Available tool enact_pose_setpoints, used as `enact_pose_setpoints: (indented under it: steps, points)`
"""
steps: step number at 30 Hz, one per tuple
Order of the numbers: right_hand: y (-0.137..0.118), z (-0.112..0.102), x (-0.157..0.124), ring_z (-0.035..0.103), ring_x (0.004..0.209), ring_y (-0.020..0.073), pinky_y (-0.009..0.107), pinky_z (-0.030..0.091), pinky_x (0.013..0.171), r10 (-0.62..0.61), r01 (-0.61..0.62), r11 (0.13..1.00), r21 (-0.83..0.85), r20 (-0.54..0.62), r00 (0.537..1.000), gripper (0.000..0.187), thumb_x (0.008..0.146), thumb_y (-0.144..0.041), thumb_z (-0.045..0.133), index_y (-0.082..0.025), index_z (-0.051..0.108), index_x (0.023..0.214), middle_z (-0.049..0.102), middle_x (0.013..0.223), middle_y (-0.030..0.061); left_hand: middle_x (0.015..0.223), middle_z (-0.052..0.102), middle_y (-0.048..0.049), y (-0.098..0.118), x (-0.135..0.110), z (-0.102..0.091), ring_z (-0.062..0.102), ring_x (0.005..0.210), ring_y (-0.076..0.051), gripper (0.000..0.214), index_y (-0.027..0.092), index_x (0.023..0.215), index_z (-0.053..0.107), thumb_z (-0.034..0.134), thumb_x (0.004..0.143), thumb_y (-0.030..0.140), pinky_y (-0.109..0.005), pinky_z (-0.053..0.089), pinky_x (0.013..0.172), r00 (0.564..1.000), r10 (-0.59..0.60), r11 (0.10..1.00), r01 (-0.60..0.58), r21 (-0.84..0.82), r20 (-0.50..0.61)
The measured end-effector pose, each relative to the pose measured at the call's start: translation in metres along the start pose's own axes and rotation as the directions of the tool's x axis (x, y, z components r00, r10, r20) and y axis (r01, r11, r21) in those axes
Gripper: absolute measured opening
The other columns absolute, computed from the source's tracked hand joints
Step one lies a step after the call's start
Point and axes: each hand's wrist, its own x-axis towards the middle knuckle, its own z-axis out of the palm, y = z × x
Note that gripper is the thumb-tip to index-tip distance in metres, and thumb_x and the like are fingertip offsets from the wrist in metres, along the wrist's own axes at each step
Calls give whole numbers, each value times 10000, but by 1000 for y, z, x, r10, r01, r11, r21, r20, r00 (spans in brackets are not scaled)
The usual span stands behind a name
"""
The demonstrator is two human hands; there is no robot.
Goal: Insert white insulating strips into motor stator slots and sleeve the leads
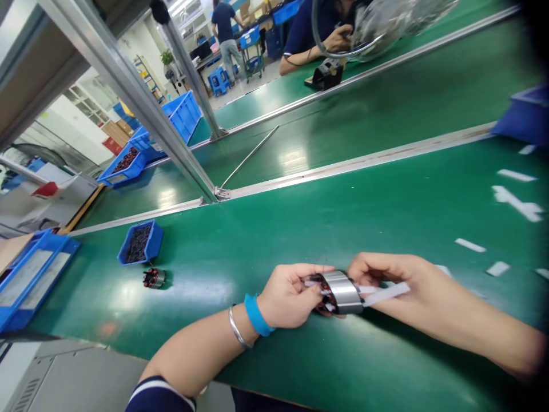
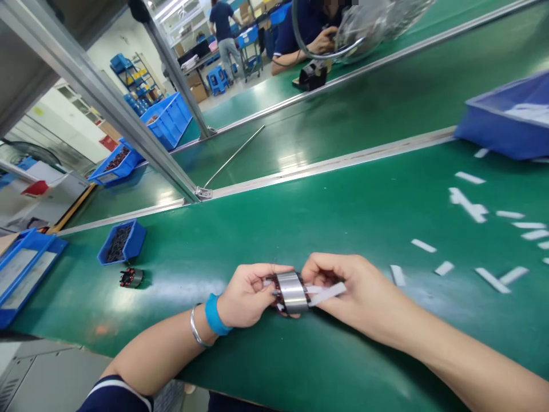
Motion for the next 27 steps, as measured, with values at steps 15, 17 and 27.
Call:
enact_pose_setpoints:
  steps: [15,17,27]
  points:
    - [0,-5,2,616,656,193,319,495,617,-66,48,994,95,198,978,381,808,-508,671,-221,534,599,666,741,47,703,670,-21,0,-3,0,636,625,-122,240,132,821,642,602,590,77,-211,491,592,995,95,991,-95,99,1]
    - [-2,-25,8,654,744,215,332,529,696,-45,40,999,31,180,983,330,751,-545,705,-224,631,724,702,820,59,709,679,-9,4,-3,0,654,615,-124,361,142,938,611,646,589,57,-201,498,584,997,75,995,-75,64,10]
    - [55,-152,10,587,786,312,399,396,613,329,-752,536,-384,-725,605,132,714,-311,622,-182,651,716,657,886,208,828,721,-58,18,-4,-2,688,583,-158,388,146,858,557,850,657,300,-231,567,446,995,-28,992,40,-123,96]
